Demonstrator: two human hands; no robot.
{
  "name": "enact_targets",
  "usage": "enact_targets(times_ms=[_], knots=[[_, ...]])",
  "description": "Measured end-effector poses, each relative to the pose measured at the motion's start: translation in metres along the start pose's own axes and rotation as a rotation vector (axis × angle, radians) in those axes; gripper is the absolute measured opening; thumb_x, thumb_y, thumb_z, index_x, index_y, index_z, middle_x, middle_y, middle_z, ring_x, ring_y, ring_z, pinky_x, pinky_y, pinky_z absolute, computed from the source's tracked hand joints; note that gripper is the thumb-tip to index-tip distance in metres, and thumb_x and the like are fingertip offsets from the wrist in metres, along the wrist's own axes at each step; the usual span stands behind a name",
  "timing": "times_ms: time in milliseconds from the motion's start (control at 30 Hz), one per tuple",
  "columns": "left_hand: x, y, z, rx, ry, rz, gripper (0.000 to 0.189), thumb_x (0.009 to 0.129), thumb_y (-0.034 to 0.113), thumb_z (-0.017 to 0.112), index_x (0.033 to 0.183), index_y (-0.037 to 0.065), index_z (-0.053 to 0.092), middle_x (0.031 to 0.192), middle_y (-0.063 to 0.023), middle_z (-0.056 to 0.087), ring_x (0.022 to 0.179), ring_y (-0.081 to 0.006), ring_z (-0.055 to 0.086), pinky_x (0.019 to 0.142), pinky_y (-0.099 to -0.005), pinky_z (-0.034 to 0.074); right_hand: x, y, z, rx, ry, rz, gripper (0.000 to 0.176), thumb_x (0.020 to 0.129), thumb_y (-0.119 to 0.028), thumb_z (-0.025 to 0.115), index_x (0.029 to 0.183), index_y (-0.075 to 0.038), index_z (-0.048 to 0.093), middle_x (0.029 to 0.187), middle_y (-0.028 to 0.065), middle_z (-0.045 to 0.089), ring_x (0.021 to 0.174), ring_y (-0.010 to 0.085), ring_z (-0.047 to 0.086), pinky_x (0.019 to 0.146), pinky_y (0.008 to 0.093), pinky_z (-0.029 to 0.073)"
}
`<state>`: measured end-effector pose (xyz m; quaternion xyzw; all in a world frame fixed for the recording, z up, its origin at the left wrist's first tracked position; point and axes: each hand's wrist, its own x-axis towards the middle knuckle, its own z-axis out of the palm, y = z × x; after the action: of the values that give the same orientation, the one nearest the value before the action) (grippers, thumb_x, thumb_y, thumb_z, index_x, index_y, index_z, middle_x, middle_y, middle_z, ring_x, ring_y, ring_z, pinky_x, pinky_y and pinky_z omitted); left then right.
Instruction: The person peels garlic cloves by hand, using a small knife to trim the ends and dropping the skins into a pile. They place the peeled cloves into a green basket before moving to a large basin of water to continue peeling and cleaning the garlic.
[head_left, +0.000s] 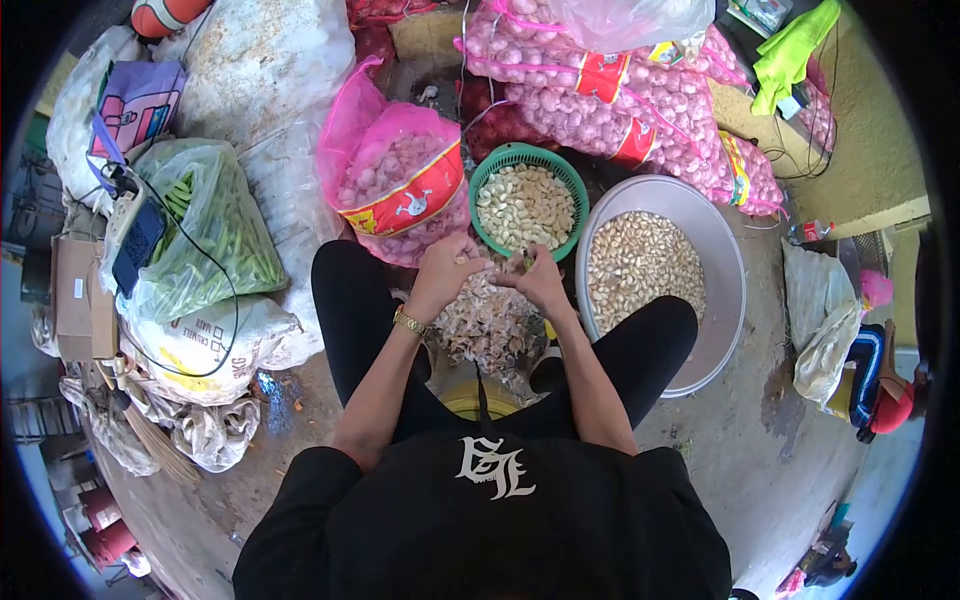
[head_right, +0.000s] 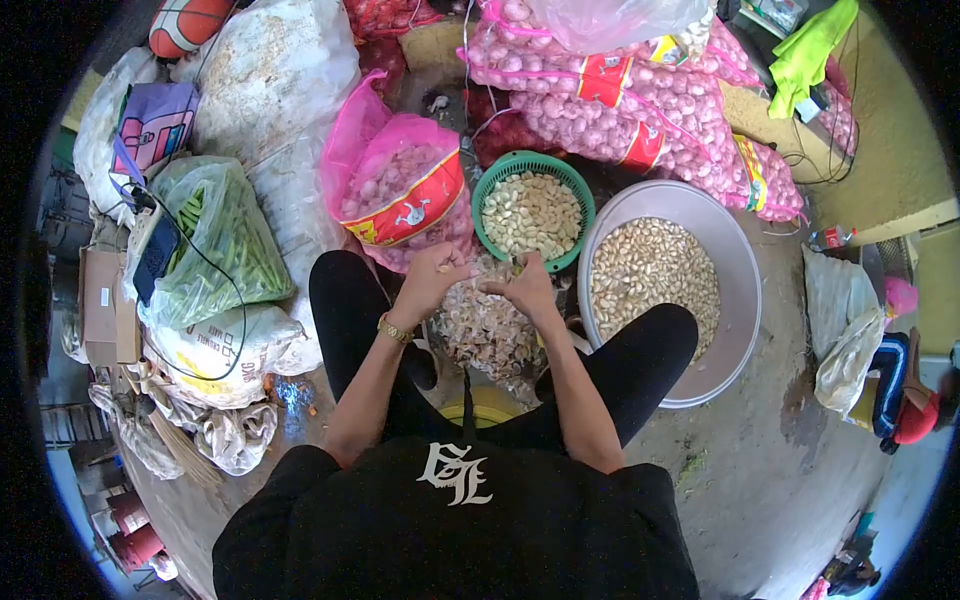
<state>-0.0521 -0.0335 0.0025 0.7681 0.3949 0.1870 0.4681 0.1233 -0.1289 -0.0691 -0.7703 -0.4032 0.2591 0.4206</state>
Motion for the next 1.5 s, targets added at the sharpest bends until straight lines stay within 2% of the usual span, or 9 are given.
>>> enact_targets(times_ms=[200, 267, 600, 800, 900, 967, 1067, 1200, 1500], knots=[[-0.003, -0.013, 0.003, -0.025, -0.085, -0.001, 0.027, 0.077, 0.022, 0.072, 0.095, 0.002, 0.071, 0.086, -0.0163, 0.068, 0.08, -0.0241, 0.065, 0.074, -0.0335, 0.047, 0.0, -0.002, -0.004, 0.092, -0.14, 0.08, 0.049, 0.058, -0.029, 0.09, 0.086, 0.002, 0.065, 0.074, 0.0105, 0.067, 0.067, 0.0185, 0.062, 0.068, 0.0325, 0.051], [-0.002, -0.022, 0.009, -0.171, -0.138, -0.003, 0.027, 0.084, 0.021, 0.07, 0.101, -0.001, 0.07, 0.089, -0.0043, 0.07, 0.079, -0.0078, 0.059, 0.074, -0.0244, 0.046, -0.005, -0.019, -0.015, 0.208, -0.336, 0.066, 0.037, 0.066, -0.018, 0.087, 0.091, 0.001, 0.066, 0.083, 0.0048, 0.067, 0.076, 0.0116, 0.06, 0.074, 0.0276, 0.049], [0.001, -0.025, 0.031, -0.618, -0.267, -0.106, 0.027, 0.086, 0.022, 0.071, 0.096, -0.002, 0.068, 0.092, 0.0011, 0.066, 0.082, -0.0036, 0.055, 0.068, -0.0222, 0.044, -0.005, -0.018, -0.01, 0.063, -0.463, 0.073, 0.058, 0.063, -0.023, 0.088, 0.108, 0.003, 0.061, 0.097, 0.0123, 0.068, 0.089, 0.0189, 0.062, 0.082, 0.0313, 0.049], [-0.016, -0.007, 0.007, 0.294, -0.023, -0.103, 0.025, 0.075, 0.025, 0.074, 0.087, 0.003, 0.071, 0.078, -0.0153, 0.068, 0.074, -0.027, 0.066, 0.066, -0.0383, 0.048, -0.004, -0.009, -0.015, -0.128, -0.462, 0.127, 0.082, 0.072, -0.037, 0.076, 0.127, 0.012, 0.041, 0.123, 0.0335, 0.053, 0.118, 0.0398, 0.053, 0.099, 0.0389, 0.042], [-0.013, -0.018, 0.01, 0.232, -0.063, 0.001, 0.025, 0.072, 0.026, 0.074, 0.086, 0.005, 0.071, 0.079, -0.0198, 0.066, 0.077, -0.0362, 0.064, 0.067, -0.0427, 0.047, -0.002, -0.002, -0.015, -0.172, -0.471, 0.05, 0.072, 0.077, -0.037, 0.071, 0.124, 0.011, 0.047, 0.121, 0.0304, 0.056, 0.117, 0.0377, 0.055, 0.099, 0.0388, 0.042], [-0.012, -0.021, 0.009, 0.18, -0.176, -0.117, 0.032, 0.072, 0.024, 0.075, 0.094, 0.002, 0.069, 0.083, -0.0174, 0.068, 0.079, -0.0306, 0.065, 0.074, -0.0403, 0.048, -0.001, 0.006, -0.009, -0.057, -0.38, 0.005, 0.036, 0.084, -0.026, 0.07, 0.104, 0.003, 0.061, 0.094, 0.0115, 0.065, 0.089, 0.018, 0.059, 0.084, 0.0306, 0.046], [-0.012, -0.047, 0.022, -0.223, -0.146, 0.038, 0.041, 0.075, 0.013, 0.076, 0.111, -0.001, 0.061, 0.098, -0.008, 0.065, 0.084, -0.015, 0.061, 0.073, -0.031, 0.05, -0.006, -0.016, -0.02, 0.095, -0.42, -0.025, 0.02, 0.087, -0.018, 0.066, 0.095, 0.0, 0.066, 0.086, 0.0047, 0.065, 0.081, 0.0111, 0.057, 0.078, 0.0266, 0.045], [-0.014, -0.037, 0.018, -0.293, -0.224, -0.015, 0.054, 0.076, 0.004, 0.075, 0.124, -0.002, 0.051, 0.121, -0.0087, 0.057, 0.099, -0.0142, 0.058, 0.083, -0.029, 0.051, -0.014, -0.035, -0.018, 0.24, -0.369, -0.006, 0.043, 0.083, -0.029, 0.07, 0.111, 0.002, 0.064, 0.099, 0.0172, 0.069, 0.09, 0.024, 0.064, 0.084, 0.0335, 0.048], [-0.012, -0.007, -0.002, -0.701, -0.408, -0.03, 0.069, 0.078, -0.005, 0.069, 0.134, 0.003, 0.029, 0.136, -0.0125, 0.047, 0.104, -0.0147, 0.058, 0.084, -0.0289, 0.053, -0.025, -0.08, -0.019, 0.392, -0.401, -0.208, 0.023, 0.084, -0.009, 0.07, 0.105, 0.0, 0.067, 0.097, 0.0034, 0.067, 0.093, 0.01, 0.058, 0.084, 0.0284, 0.046]])
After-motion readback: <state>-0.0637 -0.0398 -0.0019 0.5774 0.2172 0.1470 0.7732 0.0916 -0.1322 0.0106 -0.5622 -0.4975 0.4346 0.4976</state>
